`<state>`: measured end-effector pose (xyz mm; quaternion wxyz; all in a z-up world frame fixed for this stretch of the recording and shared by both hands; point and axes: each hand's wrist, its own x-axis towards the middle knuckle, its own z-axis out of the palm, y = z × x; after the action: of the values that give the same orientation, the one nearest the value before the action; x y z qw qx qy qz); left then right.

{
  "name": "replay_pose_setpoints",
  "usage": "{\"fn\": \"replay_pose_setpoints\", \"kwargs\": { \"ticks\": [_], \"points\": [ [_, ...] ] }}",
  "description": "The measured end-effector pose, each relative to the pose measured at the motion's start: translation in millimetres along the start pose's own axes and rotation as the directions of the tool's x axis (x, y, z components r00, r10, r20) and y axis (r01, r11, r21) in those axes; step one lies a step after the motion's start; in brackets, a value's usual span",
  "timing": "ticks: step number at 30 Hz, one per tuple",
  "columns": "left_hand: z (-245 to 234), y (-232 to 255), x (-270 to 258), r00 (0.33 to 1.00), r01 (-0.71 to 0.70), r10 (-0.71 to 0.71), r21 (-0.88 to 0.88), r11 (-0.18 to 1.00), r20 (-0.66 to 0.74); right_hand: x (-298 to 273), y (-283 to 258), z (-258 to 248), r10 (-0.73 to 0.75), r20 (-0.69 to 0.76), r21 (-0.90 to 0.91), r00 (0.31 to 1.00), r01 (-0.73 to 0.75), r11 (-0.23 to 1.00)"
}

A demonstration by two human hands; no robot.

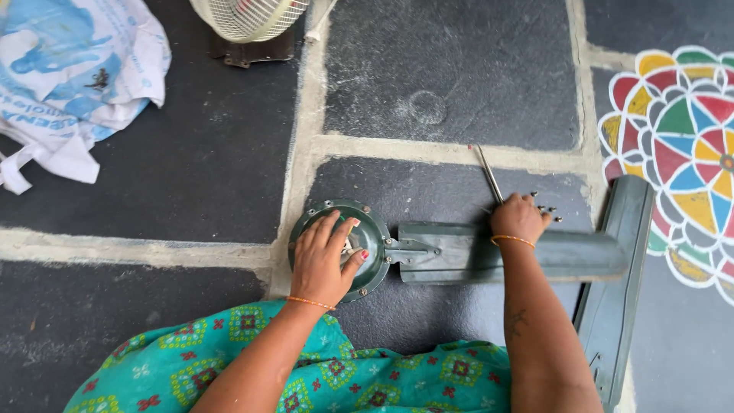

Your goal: The person sits on the floor and uses a screwdriver to attach a fan blade to the motor housing. They align the blade, insert screws, and tighten them to secure the blade in place.

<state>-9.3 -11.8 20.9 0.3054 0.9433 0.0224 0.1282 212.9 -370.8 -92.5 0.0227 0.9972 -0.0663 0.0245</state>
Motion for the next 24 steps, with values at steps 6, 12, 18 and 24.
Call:
{"fn": "replay_pose_setpoints", "kwargs": {
  "ticks": [6, 12, 18, 24],
  "points": [
    [0, -4, -3, 1.0, -0.011, 0.011, 0.018, 1.0, 0.008, 4, -30, 3, -0.036, -0.001, 0.113, 0.999, 0.036, 0.993],
    [3, -7, -4, 0.999, 0.034, -0.034, 0.046, 0.998, 0.006, 4, -24, -9, 0.013, 0.213, 0.033, 0.977, -0.021, 0.999],
    [8, -13, -4, 0.998, 0.044, -0.047, 0.064, 0.997, 0.043, 11, -5, -16, 0.086, 0.426, 0.075, 0.9, -0.13, 0.989],
    [12, -15, -3, 0.989, 0.085, -0.094, 0.08, 0.993, 0.116, 12, -21, -12, 0.054, -0.102, 0.454, 0.993, -0.002, 0.891]
  ]
}}
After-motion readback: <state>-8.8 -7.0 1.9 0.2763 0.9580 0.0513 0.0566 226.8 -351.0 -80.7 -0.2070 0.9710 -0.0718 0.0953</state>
